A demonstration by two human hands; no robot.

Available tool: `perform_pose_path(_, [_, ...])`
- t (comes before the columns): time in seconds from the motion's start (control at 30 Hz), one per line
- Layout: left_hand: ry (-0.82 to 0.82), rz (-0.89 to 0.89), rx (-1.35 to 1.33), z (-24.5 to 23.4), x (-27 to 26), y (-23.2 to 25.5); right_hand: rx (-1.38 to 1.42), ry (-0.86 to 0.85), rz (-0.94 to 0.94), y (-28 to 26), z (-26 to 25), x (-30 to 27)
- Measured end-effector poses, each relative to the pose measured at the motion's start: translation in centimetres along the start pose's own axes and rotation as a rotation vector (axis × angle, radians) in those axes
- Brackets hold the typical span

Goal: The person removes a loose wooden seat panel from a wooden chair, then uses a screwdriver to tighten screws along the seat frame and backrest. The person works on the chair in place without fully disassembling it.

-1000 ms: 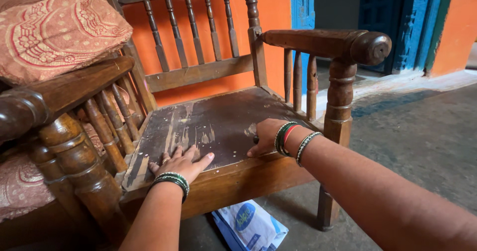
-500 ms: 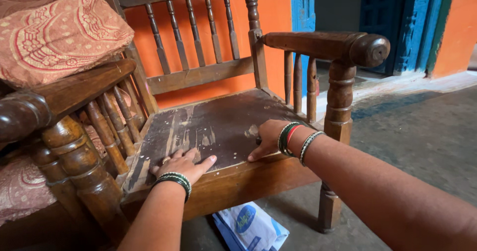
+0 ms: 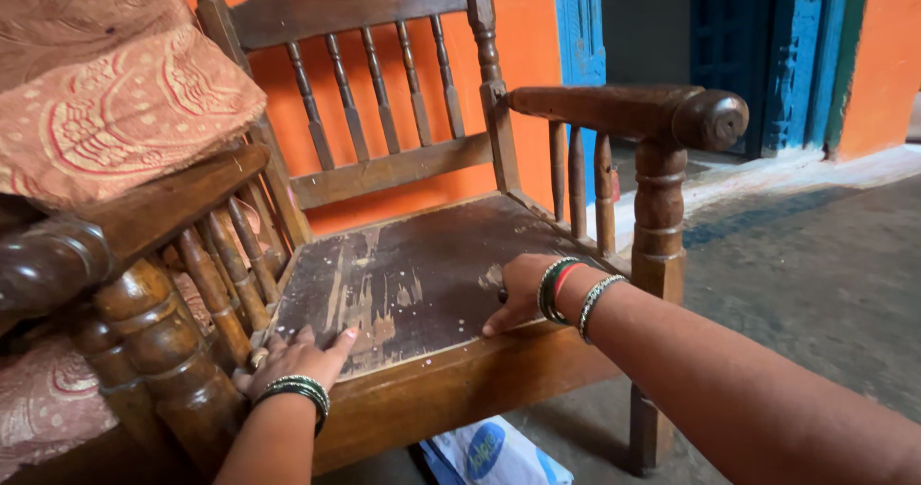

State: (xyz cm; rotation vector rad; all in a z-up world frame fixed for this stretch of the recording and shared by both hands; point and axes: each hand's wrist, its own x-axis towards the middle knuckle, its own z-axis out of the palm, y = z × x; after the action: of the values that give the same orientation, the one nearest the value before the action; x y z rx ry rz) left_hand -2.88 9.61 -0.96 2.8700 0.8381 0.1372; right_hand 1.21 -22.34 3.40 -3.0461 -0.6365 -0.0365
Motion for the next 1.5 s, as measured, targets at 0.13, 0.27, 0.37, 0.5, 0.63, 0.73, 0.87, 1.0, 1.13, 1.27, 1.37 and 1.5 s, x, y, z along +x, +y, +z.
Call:
perform_pose_path(0.13, [0.016,-0.019,-0.077,-0.5,-0.4,-0.1,0.019,-0.010,0.003,-0.2,-0.2,-0.1])
perform_pose_path(0.27, [0.083,-0.095,-0.445,-1.1,-0.5,-0.2,0.058,0.007,-0.028,-0.6,-0.3,-0.3])
perform_pose_path(0.37, [0.135,-0.133,-0.379,-1.5,-0.2,0.1,0.058,-0.022,-0.007,-0.7,-0.6,-0.3])
perform_pose_path(0.5, [0.135,-0.141,-0.381,-1.6,0.2,0.4,0.057,-0.014,-0.010,-0.6,-0.5,-0.4])
perform_pose_path(0.63, [0.079,-0.104,-0.478,-1.9,0.5,0.0,0.041,-0.012,-0.012,-0.5,-0.2,-0.3])
perform_pose_path(0.73, [0.047,-0.072,-0.451,-2.0,0.6,0.0,0.063,-0.015,-0.048,-0.3,-0.6,0.4])
perform_pose_path(0.87, [-0.010,-0.056,-0.411,-1.6,0.1,0.5,0.034,-0.063,-0.066,-0.4,-0.9,1.0])
perform_pose_path(1.0, [0.008,-0.057,-0.085,-0.9,-1.2,1.8,0.014,-0.055,-0.022,-0.1,-0.6,0.6])
perform_pose_path(1.13, [0.047,0.022,-0.043,-0.8,-2.2,3.4,0.012,-0.083,-0.006,0.2,-0.6,0.7])
perform_pose_path(1.27, [0.007,0.210,0.001,-0.2,-3.4,5.3,0.021,-0.079,-0.018,0.3,-0.5,0.8])
perform_pose_path(1.37, [-0.075,0.197,0.041,-0.5,-3.7,5.7,0.032,-0.074,-0.048,0.6,-0.5,0.7])
perform_pose_path(1.5, [-0.124,0.185,0.042,-0.7,-3.9,5.6,0.035,-0.062,-0.039,0.5,-0.4,0.6])
